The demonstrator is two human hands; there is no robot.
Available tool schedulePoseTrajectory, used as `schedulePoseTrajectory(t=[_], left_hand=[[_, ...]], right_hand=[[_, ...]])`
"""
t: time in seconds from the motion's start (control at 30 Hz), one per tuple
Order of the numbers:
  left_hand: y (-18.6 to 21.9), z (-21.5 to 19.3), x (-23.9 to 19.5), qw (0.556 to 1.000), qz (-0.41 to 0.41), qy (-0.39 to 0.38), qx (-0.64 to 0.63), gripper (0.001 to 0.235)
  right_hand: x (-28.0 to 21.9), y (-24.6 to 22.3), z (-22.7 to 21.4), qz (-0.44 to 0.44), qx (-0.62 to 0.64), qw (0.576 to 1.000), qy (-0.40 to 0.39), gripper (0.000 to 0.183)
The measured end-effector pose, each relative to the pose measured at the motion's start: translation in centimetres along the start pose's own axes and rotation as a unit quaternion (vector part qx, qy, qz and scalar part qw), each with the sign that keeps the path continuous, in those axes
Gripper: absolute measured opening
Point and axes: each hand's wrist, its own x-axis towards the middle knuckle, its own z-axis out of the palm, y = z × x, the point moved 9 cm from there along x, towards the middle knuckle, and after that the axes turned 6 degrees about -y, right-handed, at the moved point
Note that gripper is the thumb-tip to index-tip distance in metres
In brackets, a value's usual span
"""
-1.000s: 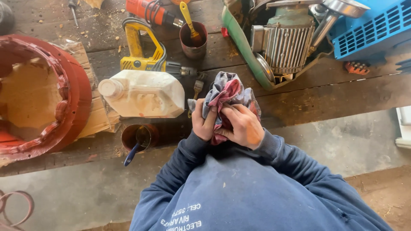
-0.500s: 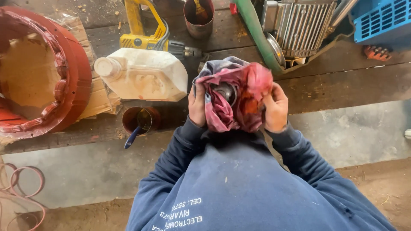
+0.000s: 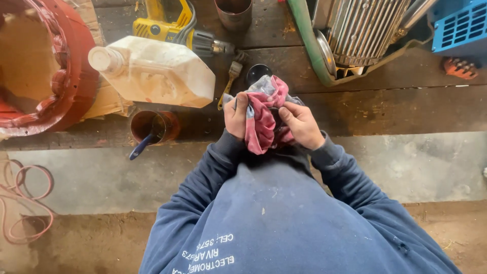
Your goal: Clean a metal component with a rag and apply a protective coating or lubricant with a brush.
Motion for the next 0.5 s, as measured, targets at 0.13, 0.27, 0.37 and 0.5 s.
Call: schedulePoseTrajectory(t=[0.13,0.27,0.37,0.5], left_hand=[[-4.2,-0.8,0.6,0.996,-0.034,0.060,-0.053,0.056],[-7.6,-3.6,0.6,0.994,0.009,0.090,-0.066,0.032],[-4.9,-4.6,-0.5,0.988,0.049,0.112,0.094,0.035],[-0.5,-2.1,-2.3,0.870,-0.002,0.071,0.489,0.047]], right_hand=[[0.2,1.1,-1.6,0.058,-0.002,0.996,-0.069,0.034],[-0.3,2.5,-4.6,0.075,0.053,0.996,-0.005,0.036],[-1.2,2.0,-7.6,0.054,0.081,0.993,0.066,0.042],[-3.8,1.6,-12.5,0.022,-0.114,0.981,0.155,0.048]])
